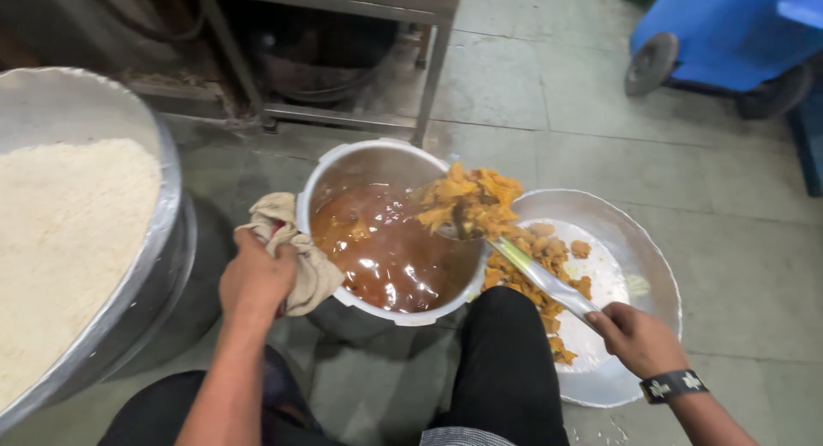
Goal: The person scoops cooked chicken curry from a white pressure cooker into a large metal tray using a slotted spoon. The person holds the cooker with a cloth in the left hand and repeatedly transfers solid pieces of chicken from the sauce into the tray.
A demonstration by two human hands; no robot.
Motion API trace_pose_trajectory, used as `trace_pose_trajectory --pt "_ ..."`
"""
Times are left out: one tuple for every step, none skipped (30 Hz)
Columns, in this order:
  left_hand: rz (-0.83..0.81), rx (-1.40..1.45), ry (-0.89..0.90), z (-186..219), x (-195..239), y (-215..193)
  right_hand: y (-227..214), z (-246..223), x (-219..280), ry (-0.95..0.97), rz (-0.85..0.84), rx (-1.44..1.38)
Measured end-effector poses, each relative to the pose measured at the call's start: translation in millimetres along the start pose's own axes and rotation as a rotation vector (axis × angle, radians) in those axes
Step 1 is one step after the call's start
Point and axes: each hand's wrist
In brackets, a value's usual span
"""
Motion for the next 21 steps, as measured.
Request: trace_pose_trajectory --pt "-0.011 -0.003 0.01 -1 -1 -1 2 14 5 0.015 0.001 -0.003" --pt "-0.015 -0.016 -0.006 -2 -3 -2 4 28 9 0.063 0.005 -0.008" --pt "-0.022 -0.029 -0.023 -3 -4 -2 6 43 15 0.112 0.009 -0.011" --pt "-0.036 -0.031 -0.013 -3 -8 -4 6 54 18 0.13 0.009 -0.012" --pt "-0.032 -0.05 -0.017 -5 -10 -4 7 67 24 0.173 0.017 -0.024" --pt "-0.027 -0.068 -0.022 -7 -12 -3 8 79 29 0.216 0.025 -0.036" --pt "-0.047 -0.074 -0.016 -9 -14 -2 9 90 33 0.237 0.018 -0.033" --pt "-0.033 -0.091 -0.01 -11 -15 0 11 101 38 0.272 0.026 -0.025" --pt "-0.012 -0.107 -0.002 -12 -18 -1 12 110 41 0.303 0.037 -0.019" --pt "-0.026 -0.113 0.004 -9 -16 -1 13 116 43 0.319 0.032 -0.019" --pt "-0.015 -0.119 0.006 -7 -15 -2 14 120 43 0.336 0.036 0.01" --pt "-0.004 -0.126 0.008 -5 -14 -3 15 124 43 0.353 0.04 0.039" --pt "-0.008 -0.125 0.009 -2 -14 -3 13 123 42 0.358 0.039 0.041" --pt "-0.002 -0.116 0.023 1 -14 -3 12 122 41 0.383 0.03 0.062" --pt "0.007 -0.109 0.032 0 -12 -4 13 120 39 0.404 0.017 0.084" --pt "0.005 -0.111 0.029 -1 -11 -5 16 117 38 0.404 0.013 0.087" --pt "0.011 -0.105 0.047 0 -10 -5 17 114 36 0.413 0.008 0.138" --pt "0.017 -0.099 0.065 1 -9 -4 18 112 33 0.423 0.003 0.188" --pt "0.014 -0.095 0.064 3 -9 -4 19 116 30 0.424 0.005 0.192" --pt "0.017 -0.097 0.067 4 -9 -4 20 119 27 0.405 0.02 0.269" --pt "0.02 -0.1 0.068 4 -8 -5 21 122 24 0.383 0.033 0.346"
Point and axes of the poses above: each hand's wrist, its own x-axis away from the middle knuckle, its own y-axis out of the palm, z = x × y, and after that the axes turned 5 degrees about x, right-handed
